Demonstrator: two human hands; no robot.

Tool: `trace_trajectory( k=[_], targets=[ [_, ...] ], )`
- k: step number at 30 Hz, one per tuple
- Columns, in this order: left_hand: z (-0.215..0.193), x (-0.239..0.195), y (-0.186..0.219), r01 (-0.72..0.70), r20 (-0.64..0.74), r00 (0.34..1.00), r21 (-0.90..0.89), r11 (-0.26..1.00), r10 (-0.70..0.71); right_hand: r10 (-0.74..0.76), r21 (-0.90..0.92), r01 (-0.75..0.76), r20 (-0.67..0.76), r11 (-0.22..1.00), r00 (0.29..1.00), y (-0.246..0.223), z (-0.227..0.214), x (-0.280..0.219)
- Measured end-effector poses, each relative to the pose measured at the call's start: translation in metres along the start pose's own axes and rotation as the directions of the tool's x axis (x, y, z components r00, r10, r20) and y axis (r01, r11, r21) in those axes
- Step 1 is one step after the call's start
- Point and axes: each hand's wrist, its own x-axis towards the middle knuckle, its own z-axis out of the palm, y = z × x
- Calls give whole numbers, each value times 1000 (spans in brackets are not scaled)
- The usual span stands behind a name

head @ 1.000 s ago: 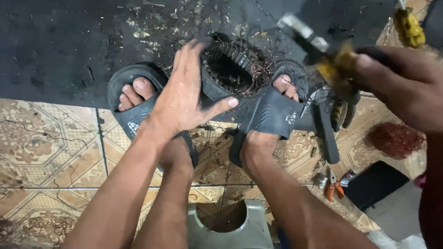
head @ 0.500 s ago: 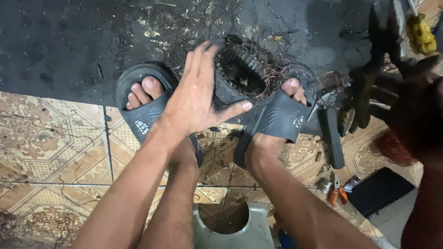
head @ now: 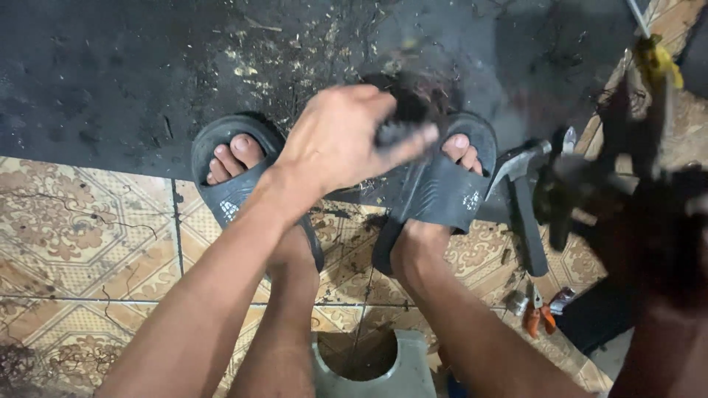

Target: The person uses pliers to pull and cut copper wire from a cylindrical motor stator. They repeatedly grip and extract wire strands, rotating the stator to access different sections. The removed wire accumulates on the work surface.

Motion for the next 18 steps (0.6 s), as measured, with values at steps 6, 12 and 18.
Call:
trace_trajectory(
  k=[6, 12, 18],
  targets=[
    [6, -22, -37, -24, -377, 909, -473, 881, -178, -285, -142, -251, 593, -958, 753, 29, -23, -33],
    [14, -24, -44, 142, -416, 819, -521, 842, -395, -476, 496, -159, -621, -854, 622, 157, 52, -67],
    [10, -26, -40, 70, -452, 814, -545, 835, -364, -537, 510, -291, -441, -810, 720, 124, 14, -75]
  ],
)
